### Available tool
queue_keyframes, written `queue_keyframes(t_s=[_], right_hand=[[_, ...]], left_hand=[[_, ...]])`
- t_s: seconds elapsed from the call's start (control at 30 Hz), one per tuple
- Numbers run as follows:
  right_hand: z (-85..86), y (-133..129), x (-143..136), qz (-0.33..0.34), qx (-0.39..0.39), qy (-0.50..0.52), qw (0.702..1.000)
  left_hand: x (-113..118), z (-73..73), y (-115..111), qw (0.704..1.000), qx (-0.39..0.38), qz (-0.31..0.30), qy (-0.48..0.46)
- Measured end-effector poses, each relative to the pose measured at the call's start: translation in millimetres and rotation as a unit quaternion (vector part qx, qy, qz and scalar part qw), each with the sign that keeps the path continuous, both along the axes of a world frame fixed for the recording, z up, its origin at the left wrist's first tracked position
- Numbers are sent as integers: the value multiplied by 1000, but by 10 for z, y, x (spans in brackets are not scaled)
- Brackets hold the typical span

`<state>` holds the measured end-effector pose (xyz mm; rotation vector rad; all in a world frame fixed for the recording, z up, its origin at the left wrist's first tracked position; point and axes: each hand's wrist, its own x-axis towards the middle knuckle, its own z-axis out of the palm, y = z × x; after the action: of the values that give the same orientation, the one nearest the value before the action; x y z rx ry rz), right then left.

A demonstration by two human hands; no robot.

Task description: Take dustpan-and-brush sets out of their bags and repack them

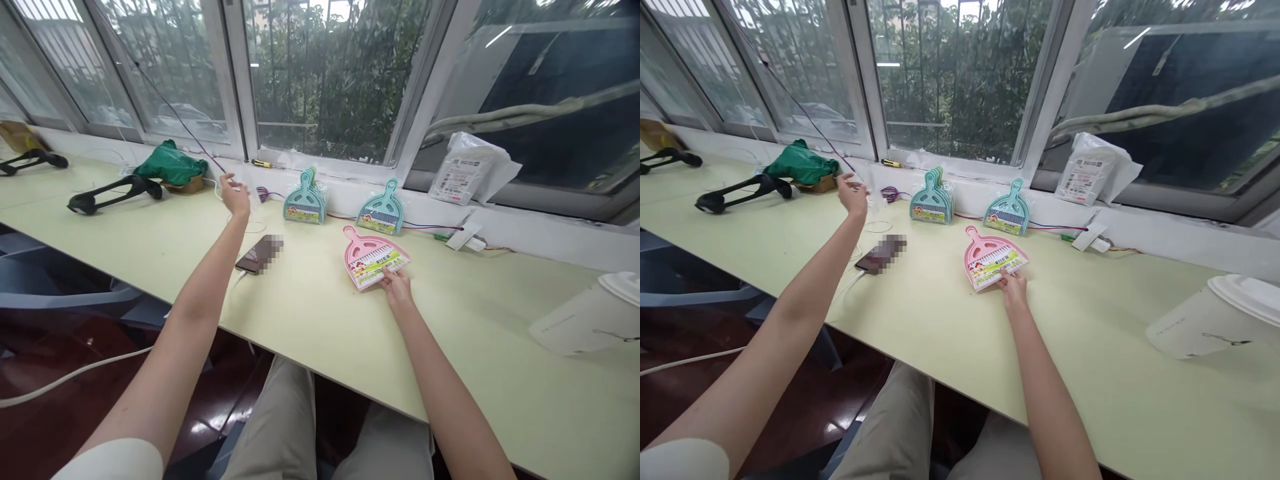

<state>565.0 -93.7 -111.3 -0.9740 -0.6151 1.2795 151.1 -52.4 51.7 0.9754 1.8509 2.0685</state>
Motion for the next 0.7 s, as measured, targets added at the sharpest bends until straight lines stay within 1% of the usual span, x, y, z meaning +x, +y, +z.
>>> queue_keyframes(t_s=[0.03, 0.07, 0.1, 0.13, 0.17, 0.23, 0.3, 0.37, 0.4, 0.43, 0.47, 0.5, 0.6, 0.67, 0.7], right_hand=[[-3, 4, 9, -1, 0, 1, 1000], [-6, 8, 23, -5, 0, 3, 1000], [-8, 12, 42, -10, 0, 6, 1000], [-9, 15, 66, -17, -2, 9, 1000], [-8, 18, 95, -25, -3, 12, 1000], [-1, 20, 166, -45, 0, 18, 999], [14, 15, 244, -69, 7, 21, 997], [31, 9, 315, -93, 16, 19, 995], [38, 7, 345, -103, 19, 18, 994], [44, 8, 369, -111, 21, 18, 993], [47, 12, 389, -117, 23, 17, 993], [48, 18, 403, -121, 24, 18, 992], [41, 45, 420, -128, 18, 33, 991], [36, 60, 418, -127, 13, 51, 991], [35, 65, 415, -126, 11, 60, 990]], left_hand=[[129, 56, -7, 997, 39, -40, -59], [272, 86, -16, 987, 62, -91, -121], [426, 87, -27, 969, 76, -157, -172], [586, 56, -42, 950, 83, -218, -209], [749, -8, -61, 930, 87, -274, -229], [1065, -222, -106, 892, 77, -360, -261], [1336, -498, -147, 862, 29, -405, -304], [1528, -748, -169, 838, -27, -417, -350], [1589, -836, -172, 832, -41, -413, -369], [1625, -889, -171, 829, -39, -409, -380], [1640, -905, -168, 830, -22, -408, -381], [1637, -887, -165, 834, 7, -408, -373], [1582, -708, -166, 845, 105, -425, -307], [1554, -610, -155, 845, 142, -440, -267], [1547, -601, -139, 844, 148, -449, -253]])
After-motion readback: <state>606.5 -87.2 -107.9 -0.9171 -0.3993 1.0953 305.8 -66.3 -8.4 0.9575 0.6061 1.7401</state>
